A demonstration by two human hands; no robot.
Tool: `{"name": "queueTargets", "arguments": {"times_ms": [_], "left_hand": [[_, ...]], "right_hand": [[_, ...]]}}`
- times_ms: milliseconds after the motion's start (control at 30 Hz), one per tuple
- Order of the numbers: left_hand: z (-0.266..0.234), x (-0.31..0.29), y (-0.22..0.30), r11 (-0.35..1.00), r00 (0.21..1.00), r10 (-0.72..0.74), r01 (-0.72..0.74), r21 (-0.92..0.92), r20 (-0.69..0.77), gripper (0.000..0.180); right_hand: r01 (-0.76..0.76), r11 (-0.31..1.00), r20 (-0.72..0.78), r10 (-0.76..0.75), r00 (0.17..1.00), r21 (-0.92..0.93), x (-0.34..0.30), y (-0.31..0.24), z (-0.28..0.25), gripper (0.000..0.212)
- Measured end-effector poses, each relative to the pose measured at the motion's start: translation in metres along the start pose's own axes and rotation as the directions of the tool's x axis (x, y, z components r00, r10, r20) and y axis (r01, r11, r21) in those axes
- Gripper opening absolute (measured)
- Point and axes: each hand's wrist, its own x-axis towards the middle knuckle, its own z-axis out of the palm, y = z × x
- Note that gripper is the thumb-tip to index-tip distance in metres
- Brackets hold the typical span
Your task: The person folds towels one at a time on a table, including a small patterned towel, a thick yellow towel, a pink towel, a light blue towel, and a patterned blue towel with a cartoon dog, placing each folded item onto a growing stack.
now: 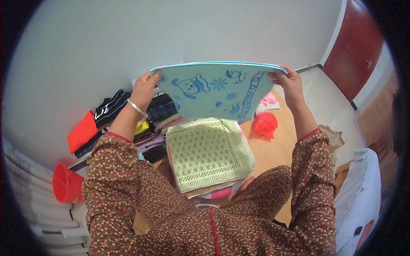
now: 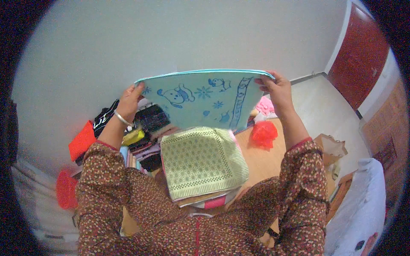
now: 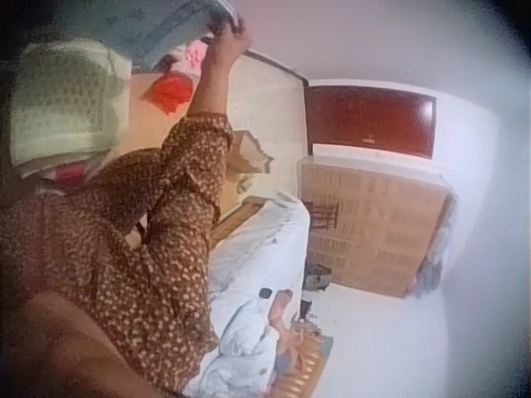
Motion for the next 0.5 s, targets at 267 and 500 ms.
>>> {"name": "queueTargets", "arguments": {"times_ms": [267, 500], "left_hand": [[-0.037, -0.121, -0.045, 0.869, 0.837, -0.363, 0.145, 0.474, 0.409, 0.026], [-0.020, -0.191, -0.143, 0.752, 0.431, -0.643, 0.203, 0.627, 0.632, 0.024]], "right_hand": [[-0.130, 0.889, 0.370, 0.311, 0.875, -0.440, -0.126, 0.059, -0.052, 0.017], [-0.004, 0.687, 0.602, 0.638, 0.481, -0.726, -0.208, 0.121, -0.046, 0.018]]}}
